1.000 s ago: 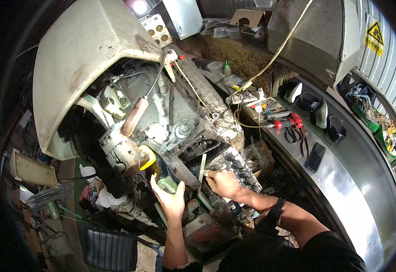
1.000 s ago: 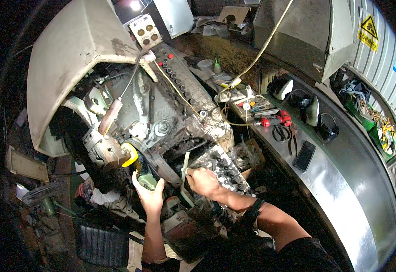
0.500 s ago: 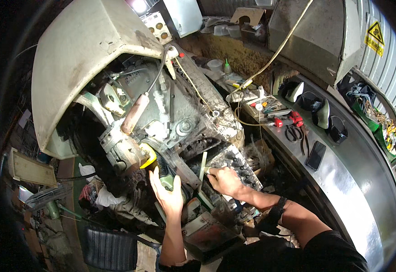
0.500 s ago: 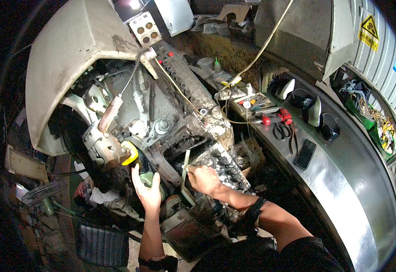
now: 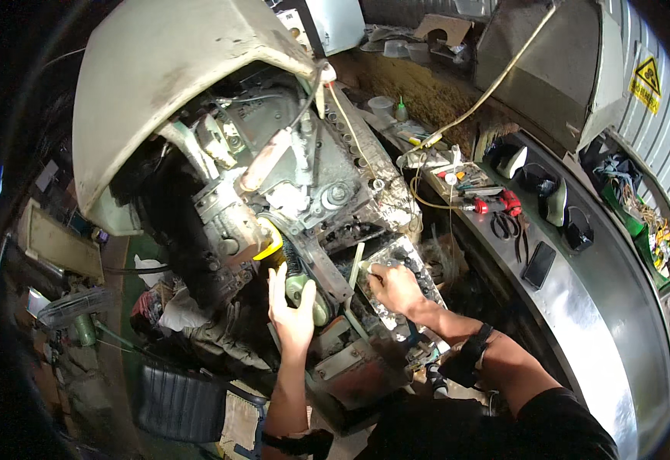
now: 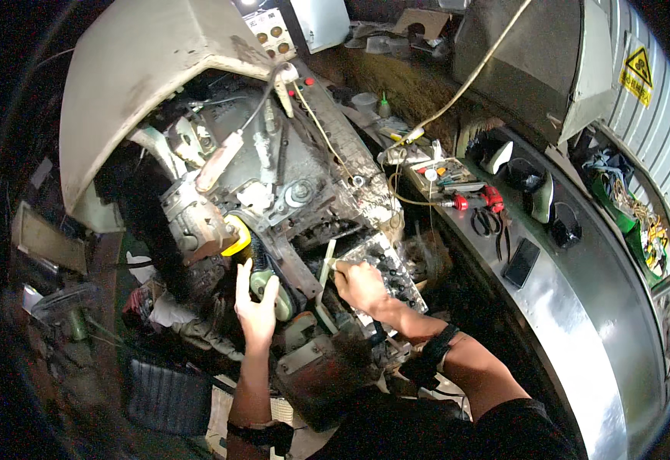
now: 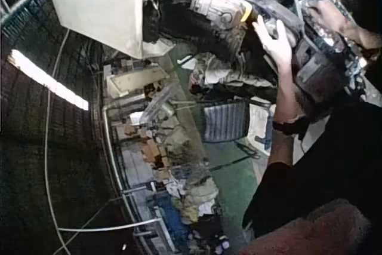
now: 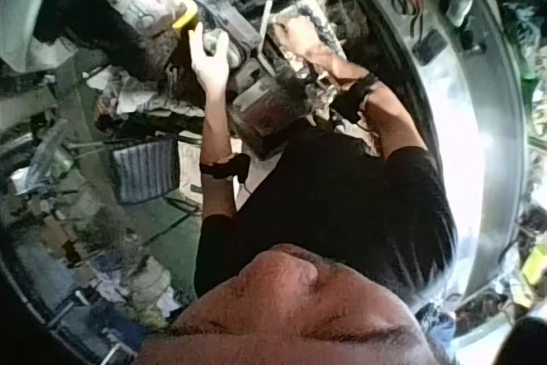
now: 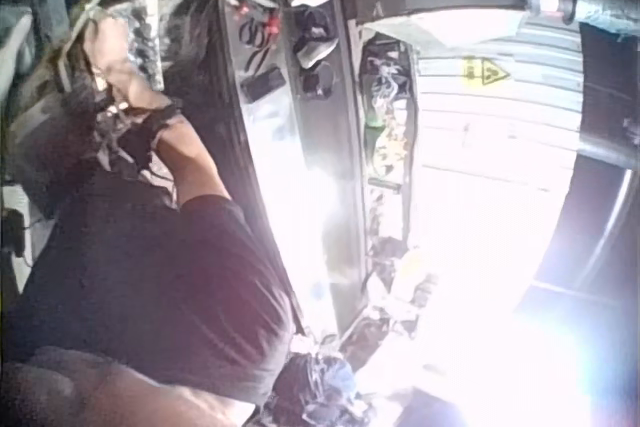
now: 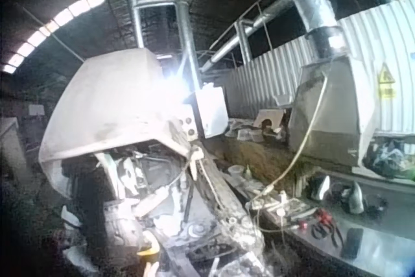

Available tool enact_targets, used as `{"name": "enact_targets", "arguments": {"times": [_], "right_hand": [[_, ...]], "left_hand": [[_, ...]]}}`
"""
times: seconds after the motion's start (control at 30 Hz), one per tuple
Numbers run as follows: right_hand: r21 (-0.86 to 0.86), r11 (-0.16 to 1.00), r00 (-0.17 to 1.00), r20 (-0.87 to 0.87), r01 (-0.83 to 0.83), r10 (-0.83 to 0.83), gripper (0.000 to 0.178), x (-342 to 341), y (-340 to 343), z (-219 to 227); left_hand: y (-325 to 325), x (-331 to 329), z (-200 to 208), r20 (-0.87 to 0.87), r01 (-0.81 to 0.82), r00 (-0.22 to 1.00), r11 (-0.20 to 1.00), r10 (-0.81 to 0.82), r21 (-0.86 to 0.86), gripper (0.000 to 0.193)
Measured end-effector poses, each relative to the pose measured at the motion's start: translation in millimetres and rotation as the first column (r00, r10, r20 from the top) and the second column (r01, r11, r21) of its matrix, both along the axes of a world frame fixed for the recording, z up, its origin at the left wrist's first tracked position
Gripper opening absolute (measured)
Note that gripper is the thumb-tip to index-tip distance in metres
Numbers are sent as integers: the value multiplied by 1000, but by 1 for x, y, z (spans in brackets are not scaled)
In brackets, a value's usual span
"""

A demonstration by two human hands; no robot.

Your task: Manually position and secure shoe uppers onto lasts using a toe lasting machine.

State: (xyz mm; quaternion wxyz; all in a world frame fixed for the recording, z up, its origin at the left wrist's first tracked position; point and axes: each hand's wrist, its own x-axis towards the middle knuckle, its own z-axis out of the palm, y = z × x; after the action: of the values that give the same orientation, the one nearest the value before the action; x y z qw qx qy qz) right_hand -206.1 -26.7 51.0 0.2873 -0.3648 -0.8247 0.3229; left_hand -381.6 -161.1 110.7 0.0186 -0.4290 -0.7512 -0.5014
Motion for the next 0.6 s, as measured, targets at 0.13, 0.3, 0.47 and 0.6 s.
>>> {"name": "enact_targets", "arguments": {"times": [0.13,0.3,0.47,0.6], "right_hand": [[110,994,1000,-5,2,-1,24,0,7,-6],[26,980,978,77,-196,194,64,-35,-36,52],[149,947,951,172,-284,258,110,-83,-81,68],[56,978,969,159,-202,191,109,-89,-86,64]], "left_hand": [[-36,-19,-13,676,21,697,949,-238,313,48],[-85,-34,-52,823,-165,561,962,-90,217,43],[-84,-46,-64,881,-219,449,937,-152,273,35],[-82,-55,-67,883,-189,436,942,-172,277,34]]}}
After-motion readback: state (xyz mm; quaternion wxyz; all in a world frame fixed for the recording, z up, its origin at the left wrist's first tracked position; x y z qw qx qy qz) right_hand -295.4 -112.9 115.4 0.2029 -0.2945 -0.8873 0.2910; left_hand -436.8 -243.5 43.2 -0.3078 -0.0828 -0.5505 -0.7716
